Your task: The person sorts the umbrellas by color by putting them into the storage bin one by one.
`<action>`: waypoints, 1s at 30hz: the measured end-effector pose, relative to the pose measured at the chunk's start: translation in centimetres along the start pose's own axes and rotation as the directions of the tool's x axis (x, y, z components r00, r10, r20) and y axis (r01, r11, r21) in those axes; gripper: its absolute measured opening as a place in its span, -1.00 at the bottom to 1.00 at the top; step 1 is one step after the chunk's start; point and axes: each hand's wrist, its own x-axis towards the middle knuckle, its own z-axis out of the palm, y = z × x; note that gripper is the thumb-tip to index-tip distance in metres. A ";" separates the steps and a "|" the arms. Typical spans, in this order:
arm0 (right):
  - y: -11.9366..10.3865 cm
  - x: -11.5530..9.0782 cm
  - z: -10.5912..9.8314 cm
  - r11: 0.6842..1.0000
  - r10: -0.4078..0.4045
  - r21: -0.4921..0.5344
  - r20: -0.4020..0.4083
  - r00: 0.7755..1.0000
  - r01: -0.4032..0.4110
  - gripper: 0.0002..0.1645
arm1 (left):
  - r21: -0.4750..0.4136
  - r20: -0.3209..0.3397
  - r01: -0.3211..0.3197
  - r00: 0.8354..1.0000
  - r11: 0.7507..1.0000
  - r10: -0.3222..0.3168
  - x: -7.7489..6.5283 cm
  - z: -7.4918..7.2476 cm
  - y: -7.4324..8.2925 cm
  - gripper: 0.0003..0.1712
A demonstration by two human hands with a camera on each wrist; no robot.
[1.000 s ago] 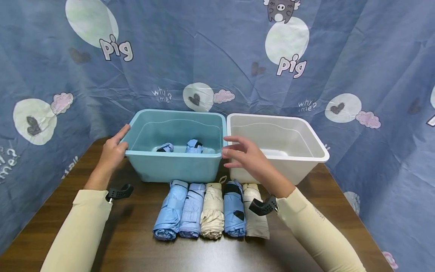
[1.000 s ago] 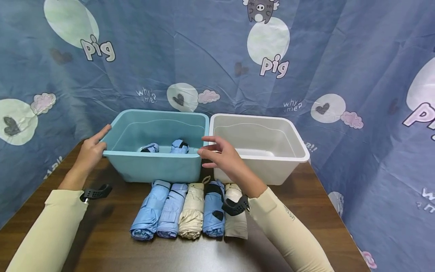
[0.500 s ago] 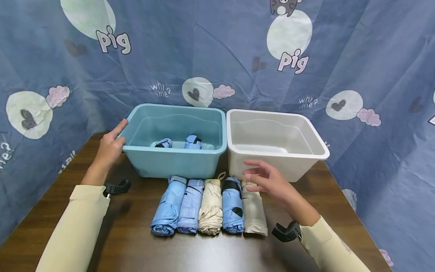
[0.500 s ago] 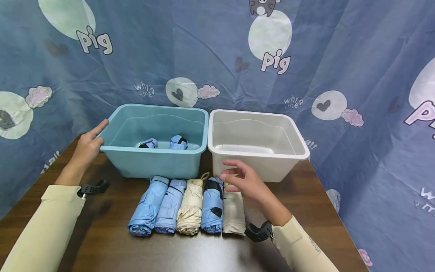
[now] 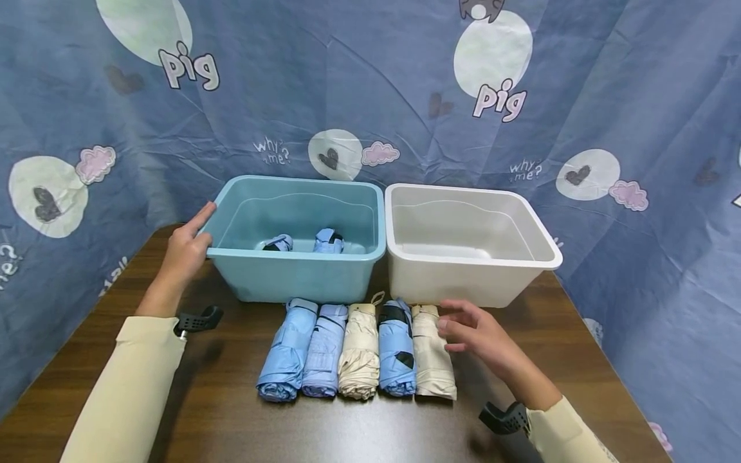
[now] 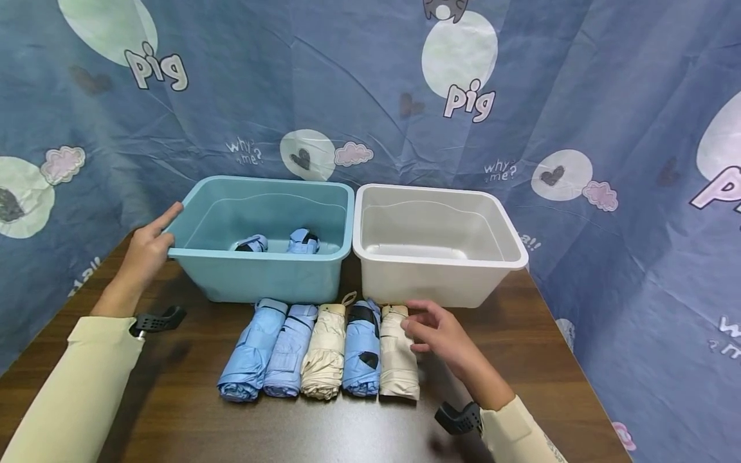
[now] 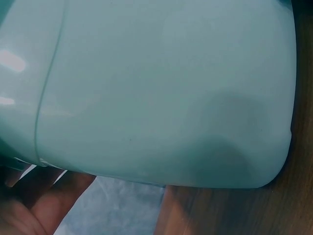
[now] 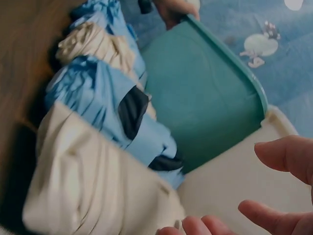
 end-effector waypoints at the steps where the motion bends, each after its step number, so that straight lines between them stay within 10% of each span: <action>1: 0.3 -0.1 -0.1 1.000 0.003 -0.001 -0.006 1.000 -0.003 -0.28 | 0.003 -0.004 -0.002 1.000 1.000 0.002 0.0 0.0 0.0 -0.27; 30: 2.7 0.0 1.4 0.988 0.139 -0.060 -0.047 0.989 -0.142 -0.20 | 0.003 0.011 0.022 1.000 1.000 -0.022 0.0 -0.1 -0.1 -0.27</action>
